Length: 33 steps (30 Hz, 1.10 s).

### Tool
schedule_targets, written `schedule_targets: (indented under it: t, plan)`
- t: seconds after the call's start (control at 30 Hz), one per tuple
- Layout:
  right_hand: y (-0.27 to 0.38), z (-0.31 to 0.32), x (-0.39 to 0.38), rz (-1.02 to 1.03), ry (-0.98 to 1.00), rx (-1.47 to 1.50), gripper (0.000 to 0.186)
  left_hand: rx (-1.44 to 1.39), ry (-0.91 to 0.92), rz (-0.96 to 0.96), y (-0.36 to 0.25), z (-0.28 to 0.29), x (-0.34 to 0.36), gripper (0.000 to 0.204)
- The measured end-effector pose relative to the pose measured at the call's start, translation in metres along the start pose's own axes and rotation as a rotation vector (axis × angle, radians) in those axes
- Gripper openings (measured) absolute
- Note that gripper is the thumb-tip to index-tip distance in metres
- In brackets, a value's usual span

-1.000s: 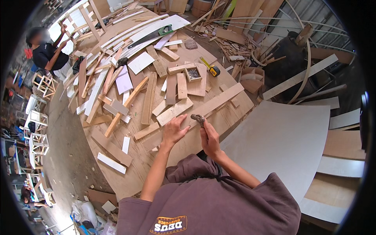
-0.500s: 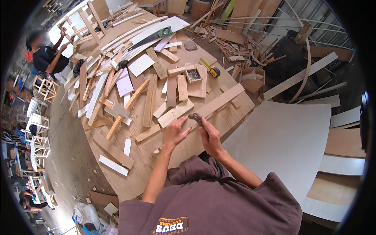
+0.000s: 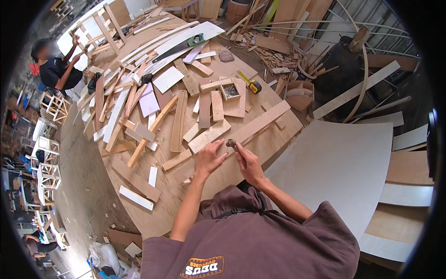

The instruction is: The person organizes wooden boards on a table, measures a rectangular frame using a tape measure, and hammers a nail into a wooden board.

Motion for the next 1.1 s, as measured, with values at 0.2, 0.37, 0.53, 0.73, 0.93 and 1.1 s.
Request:
schedule_targets:
  t: [0.2,0.37,0.53,0.73,0.93,1.1]
  plan:
    - [0.015,0.020,-0.003,0.175,-0.252,0.056,0.039,-0.009,-0.005,0.006,-0.003,0.004,0.007,0.057]
    - [-0.023,0.000,-0.010,-0.242,-0.059,0.341,0.038,-0.003,-0.003,0.031,0.001,0.000,-0.004,0.056]
    - [-0.030,0.022,0.007,-0.165,-0.210,0.417,0.044,0.018,-0.013,-0.019,-0.001,0.004,0.002,0.056]
    - [-0.005,0.046,0.014,-0.127,-0.199,0.173,0.039,-0.057,0.019,0.105,0.007,0.005,0.004,0.064]
    - [-0.031,0.007,0.017,0.056,-0.021,-0.025,0.038,-0.085,0.050,0.137,0.010,0.002,0.009,0.070]
    - [0.046,0.073,0.035,0.010,-0.336,0.120,0.033,-0.082,0.031,0.154,0.012,0.004,0.000,0.069]
Point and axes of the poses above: each hand's wrist, its own x-axis towards the middle knuckle, its own z-axis out of the back of the hand, y = z × x, the point moved 9 cm from there along x, towards the middle knuckle, and after that the axes turned 6 degrees about y, right-handed, at the moved point
